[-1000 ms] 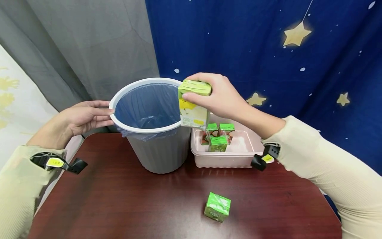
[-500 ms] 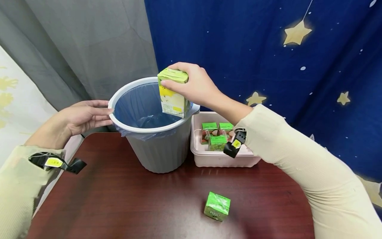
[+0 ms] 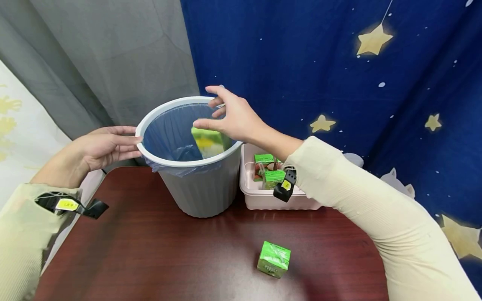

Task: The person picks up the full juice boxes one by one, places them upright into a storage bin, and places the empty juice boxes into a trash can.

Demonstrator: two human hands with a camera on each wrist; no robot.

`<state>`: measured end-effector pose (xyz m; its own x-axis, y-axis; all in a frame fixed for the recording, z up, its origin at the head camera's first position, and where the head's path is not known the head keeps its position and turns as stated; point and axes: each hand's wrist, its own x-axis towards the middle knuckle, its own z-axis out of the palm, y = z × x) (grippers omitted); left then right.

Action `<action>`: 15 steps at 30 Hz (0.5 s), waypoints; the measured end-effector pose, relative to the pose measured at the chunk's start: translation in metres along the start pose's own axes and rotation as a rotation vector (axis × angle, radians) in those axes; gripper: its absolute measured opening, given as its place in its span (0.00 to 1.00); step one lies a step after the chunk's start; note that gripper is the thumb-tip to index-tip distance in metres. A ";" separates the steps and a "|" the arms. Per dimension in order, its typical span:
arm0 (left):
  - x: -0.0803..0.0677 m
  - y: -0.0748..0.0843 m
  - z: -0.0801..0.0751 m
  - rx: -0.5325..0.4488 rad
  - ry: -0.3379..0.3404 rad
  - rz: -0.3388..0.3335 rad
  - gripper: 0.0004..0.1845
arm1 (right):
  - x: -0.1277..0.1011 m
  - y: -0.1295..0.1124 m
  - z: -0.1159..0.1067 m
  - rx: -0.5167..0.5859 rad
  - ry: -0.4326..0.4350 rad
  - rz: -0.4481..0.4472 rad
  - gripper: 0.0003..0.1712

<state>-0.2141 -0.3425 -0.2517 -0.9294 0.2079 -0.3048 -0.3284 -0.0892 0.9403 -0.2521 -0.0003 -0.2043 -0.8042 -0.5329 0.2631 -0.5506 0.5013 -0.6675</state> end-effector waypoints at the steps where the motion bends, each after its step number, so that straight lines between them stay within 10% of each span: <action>1: 0.000 0.000 0.000 0.012 0.002 0.003 0.20 | -0.001 0.000 0.000 0.001 -0.001 -0.002 0.51; 15: -0.001 0.000 0.002 0.100 0.028 0.001 0.19 | -0.043 0.005 -0.009 -0.131 -0.094 -0.152 0.43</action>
<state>-0.2134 -0.3412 -0.2510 -0.9346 0.1809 -0.3062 -0.3098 0.0087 0.9508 -0.2223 0.0312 -0.2128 -0.6890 -0.6669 0.2835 -0.6930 0.4919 -0.5270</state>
